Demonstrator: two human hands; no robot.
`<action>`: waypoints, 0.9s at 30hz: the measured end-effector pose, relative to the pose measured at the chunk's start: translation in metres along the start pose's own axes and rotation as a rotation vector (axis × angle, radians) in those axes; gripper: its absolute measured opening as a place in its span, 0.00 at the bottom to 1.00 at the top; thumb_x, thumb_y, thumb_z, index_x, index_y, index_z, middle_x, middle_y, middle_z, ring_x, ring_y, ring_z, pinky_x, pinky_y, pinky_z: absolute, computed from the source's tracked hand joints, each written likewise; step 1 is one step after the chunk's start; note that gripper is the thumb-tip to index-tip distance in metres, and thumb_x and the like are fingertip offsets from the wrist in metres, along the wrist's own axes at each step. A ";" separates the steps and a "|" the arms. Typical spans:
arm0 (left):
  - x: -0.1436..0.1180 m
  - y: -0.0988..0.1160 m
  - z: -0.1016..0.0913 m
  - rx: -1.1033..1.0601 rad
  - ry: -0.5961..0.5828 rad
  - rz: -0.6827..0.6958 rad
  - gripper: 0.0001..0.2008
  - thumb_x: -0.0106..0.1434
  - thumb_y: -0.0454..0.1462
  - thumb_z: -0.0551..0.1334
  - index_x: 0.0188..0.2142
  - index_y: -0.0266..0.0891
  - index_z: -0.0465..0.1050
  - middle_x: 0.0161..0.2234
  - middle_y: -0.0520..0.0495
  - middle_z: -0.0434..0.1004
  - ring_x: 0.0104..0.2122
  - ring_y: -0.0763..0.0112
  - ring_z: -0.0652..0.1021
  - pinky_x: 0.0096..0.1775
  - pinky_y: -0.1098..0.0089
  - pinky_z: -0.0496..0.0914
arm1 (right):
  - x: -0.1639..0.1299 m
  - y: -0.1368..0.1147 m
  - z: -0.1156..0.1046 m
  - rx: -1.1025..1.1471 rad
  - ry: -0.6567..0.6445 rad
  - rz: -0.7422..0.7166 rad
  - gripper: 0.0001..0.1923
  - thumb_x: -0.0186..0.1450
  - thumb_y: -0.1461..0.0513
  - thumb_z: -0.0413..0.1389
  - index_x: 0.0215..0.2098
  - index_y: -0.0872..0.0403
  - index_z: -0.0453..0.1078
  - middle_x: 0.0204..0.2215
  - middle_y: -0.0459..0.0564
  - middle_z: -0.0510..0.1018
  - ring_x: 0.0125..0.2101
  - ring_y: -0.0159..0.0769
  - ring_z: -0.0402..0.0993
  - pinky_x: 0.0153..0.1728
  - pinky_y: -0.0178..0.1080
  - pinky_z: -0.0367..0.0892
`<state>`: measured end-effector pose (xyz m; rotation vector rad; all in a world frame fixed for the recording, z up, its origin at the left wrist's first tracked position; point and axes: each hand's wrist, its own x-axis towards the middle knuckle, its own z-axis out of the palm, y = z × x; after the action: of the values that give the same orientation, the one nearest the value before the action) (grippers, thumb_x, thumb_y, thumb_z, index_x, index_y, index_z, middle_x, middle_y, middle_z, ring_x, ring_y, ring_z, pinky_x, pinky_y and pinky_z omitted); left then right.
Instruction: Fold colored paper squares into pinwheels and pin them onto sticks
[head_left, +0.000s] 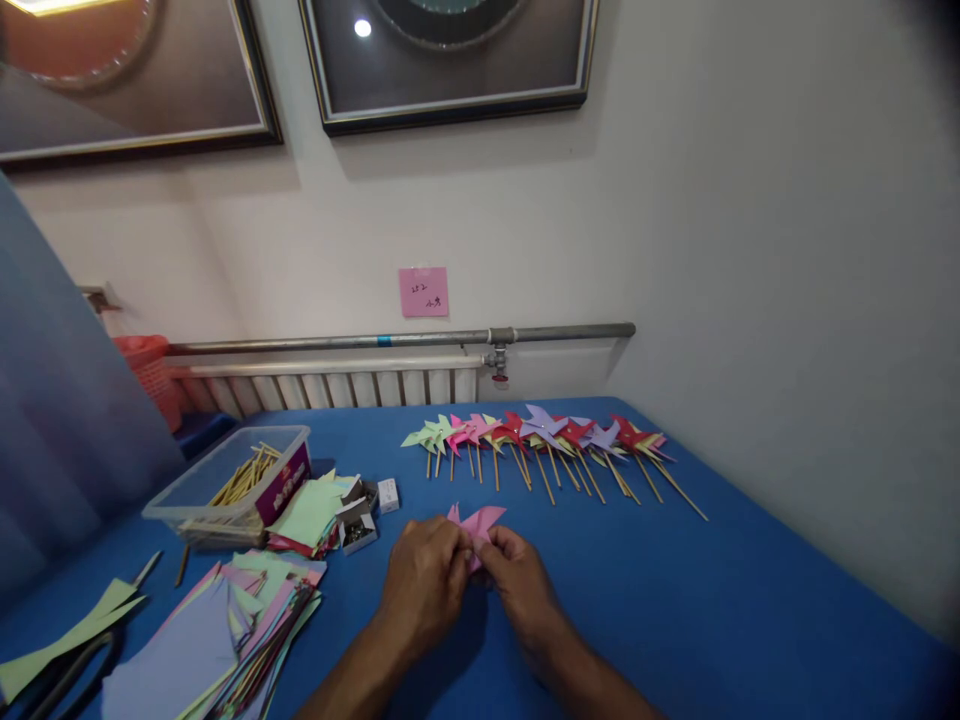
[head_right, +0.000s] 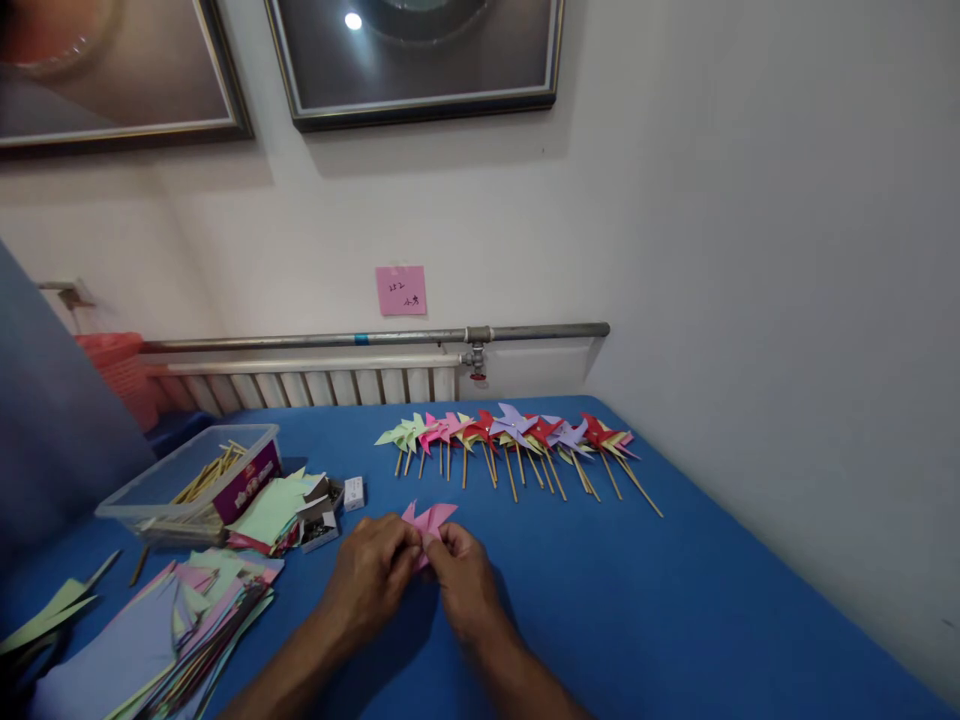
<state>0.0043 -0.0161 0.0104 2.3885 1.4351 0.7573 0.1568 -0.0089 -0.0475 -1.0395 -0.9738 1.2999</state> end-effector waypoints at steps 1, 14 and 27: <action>0.000 0.000 0.000 -0.009 0.002 -0.004 0.11 0.72 0.32 0.57 0.36 0.42 0.76 0.37 0.44 0.83 0.39 0.60 0.80 0.46 0.59 0.65 | -0.001 0.000 0.000 0.013 -0.003 0.005 0.21 0.56 0.45 0.72 0.27 0.50 0.74 0.24 0.43 0.76 0.28 0.37 0.69 0.33 0.38 0.67; 0.004 0.000 -0.002 -0.291 -0.046 -0.186 0.09 0.69 0.33 0.60 0.30 0.41 0.70 0.30 0.51 0.78 0.34 0.66 0.76 0.38 0.68 0.63 | -0.005 -0.003 0.000 0.106 -0.036 0.046 0.21 0.54 0.45 0.74 0.28 0.51 0.77 0.25 0.44 0.77 0.28 0.37 0.72 0.35 0.39 0.70; 0.005 0.002 0.000 -0.521 -0.045 -0.321 0.11 0.68 0.35 0.59 0.28 0.42 0.69 0.24 0.55 0.71 0.28 0.70 0.71 0.32 0.70 0.60 | -0.005 -0.008 0.004 0.052 -0.004 0.024 0.21 0.53 0.45 0.73 0.26 0.49 0.74 0.22 0.43 0.75 0.26 0.37 0.69 0.32 0.39 0.67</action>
<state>0.0072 -0.0124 0.0129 1.7280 1.3513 0.8571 0.1554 -0.0134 -0.0385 -1.0113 -0.9284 1.3407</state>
